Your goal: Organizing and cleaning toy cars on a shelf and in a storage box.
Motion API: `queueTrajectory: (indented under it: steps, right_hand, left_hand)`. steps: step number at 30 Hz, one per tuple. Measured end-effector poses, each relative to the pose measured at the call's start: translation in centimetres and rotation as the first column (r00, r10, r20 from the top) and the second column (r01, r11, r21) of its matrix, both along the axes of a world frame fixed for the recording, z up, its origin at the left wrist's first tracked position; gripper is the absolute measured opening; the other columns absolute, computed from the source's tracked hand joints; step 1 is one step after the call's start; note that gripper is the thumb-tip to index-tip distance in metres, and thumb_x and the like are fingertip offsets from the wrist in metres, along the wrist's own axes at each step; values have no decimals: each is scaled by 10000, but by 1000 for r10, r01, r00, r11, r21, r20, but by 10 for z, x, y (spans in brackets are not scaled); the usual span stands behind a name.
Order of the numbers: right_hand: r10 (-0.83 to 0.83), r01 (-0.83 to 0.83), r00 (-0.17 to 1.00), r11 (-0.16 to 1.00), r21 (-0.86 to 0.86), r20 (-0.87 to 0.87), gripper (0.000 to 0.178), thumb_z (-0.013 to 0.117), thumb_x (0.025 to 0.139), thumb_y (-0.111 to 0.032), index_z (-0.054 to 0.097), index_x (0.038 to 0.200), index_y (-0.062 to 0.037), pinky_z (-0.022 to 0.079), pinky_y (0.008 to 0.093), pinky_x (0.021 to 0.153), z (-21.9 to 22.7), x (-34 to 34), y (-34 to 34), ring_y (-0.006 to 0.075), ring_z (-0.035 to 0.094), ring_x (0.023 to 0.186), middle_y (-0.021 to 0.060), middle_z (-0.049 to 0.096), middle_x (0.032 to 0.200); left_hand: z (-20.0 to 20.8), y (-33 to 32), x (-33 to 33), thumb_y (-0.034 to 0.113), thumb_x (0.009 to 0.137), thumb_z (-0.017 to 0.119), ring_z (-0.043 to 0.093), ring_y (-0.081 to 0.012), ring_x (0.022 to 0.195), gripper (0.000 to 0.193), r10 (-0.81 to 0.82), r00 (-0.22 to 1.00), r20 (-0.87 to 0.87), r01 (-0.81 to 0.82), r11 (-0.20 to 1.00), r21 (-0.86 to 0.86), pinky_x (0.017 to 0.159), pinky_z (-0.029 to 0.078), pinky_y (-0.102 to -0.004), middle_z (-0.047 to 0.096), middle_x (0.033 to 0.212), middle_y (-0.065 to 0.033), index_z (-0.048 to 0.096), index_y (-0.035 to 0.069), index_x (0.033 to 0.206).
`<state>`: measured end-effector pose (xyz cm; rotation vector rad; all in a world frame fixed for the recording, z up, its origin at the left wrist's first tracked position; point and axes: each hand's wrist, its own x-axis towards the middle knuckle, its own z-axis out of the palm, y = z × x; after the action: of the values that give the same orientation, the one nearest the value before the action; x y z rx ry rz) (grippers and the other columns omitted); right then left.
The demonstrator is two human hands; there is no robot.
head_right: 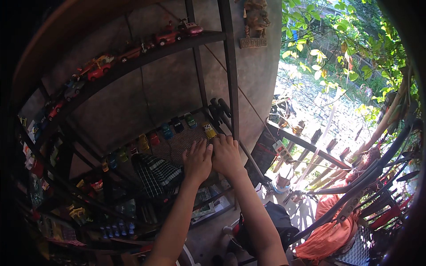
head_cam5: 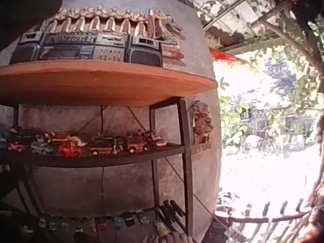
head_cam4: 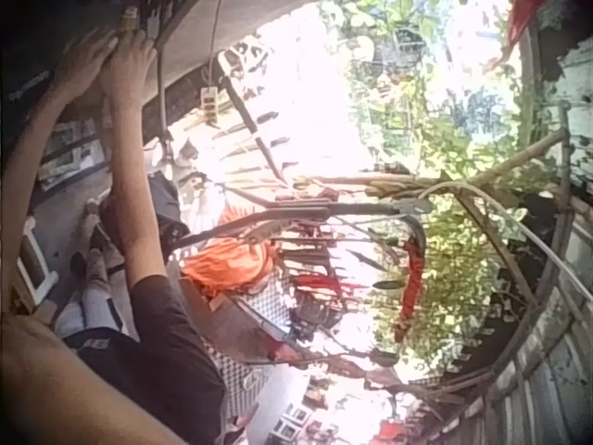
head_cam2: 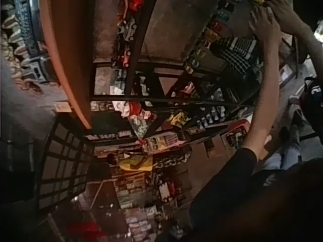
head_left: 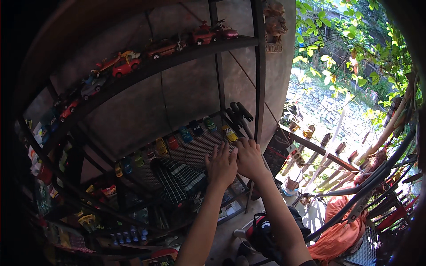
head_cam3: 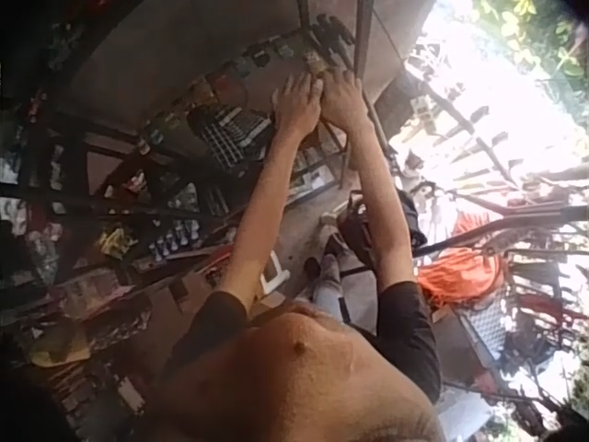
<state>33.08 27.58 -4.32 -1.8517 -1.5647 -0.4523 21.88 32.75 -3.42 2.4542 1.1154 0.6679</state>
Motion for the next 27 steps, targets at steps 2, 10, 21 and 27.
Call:
queueTrajectory:
  steps: [2,10,21,27]
  right_hand:
    - [9,-9,1000,1000,-20,7,308,550,793,-202,570,1022,3,386,422,840,1,0,1,345,493,997,163,549,1058]
    - [72,-70,987,997,-23,143,330,551,776,-175,557,1032,33,416,415,856,1,2,14,342,495,976,175,544,1018]
    - [195,-197,980,978,-68,-25,448,551,805,-225,535,1163,43,444,389,878,7,25,32,345,539,986,199,572,1112]
    - [139,-151,987,974,-166,-83,456,524,822,-202,507,1205,46,479,411,857,16,21,39,348,545,1004,189,559,1155]
  left_hand:
    - [3,5,3,460,1008,213,262,-305,1414,621,-50,999,-20,48,997,-60,1138,84,-552,383,1478,-142,360,28,1430]
    - [6,26,14,479,1005,171,224,-305,1429,646,-76,997,-17,71,977,-202,1133,23,-584,353,1502,-109,324,37,1450]
    - [-1,41,27,402,1021,152,272,-334,1404,555,-105,988,-110,101,994,-38,1101,60,-647,334,1512,-110,361,90,1431]
    - [-1,49,31,404,1022,135,259,-323,1410,566,-83,996,-36,81,995,-59,1108,50,-633,341,1505,-122,337,85,1444]
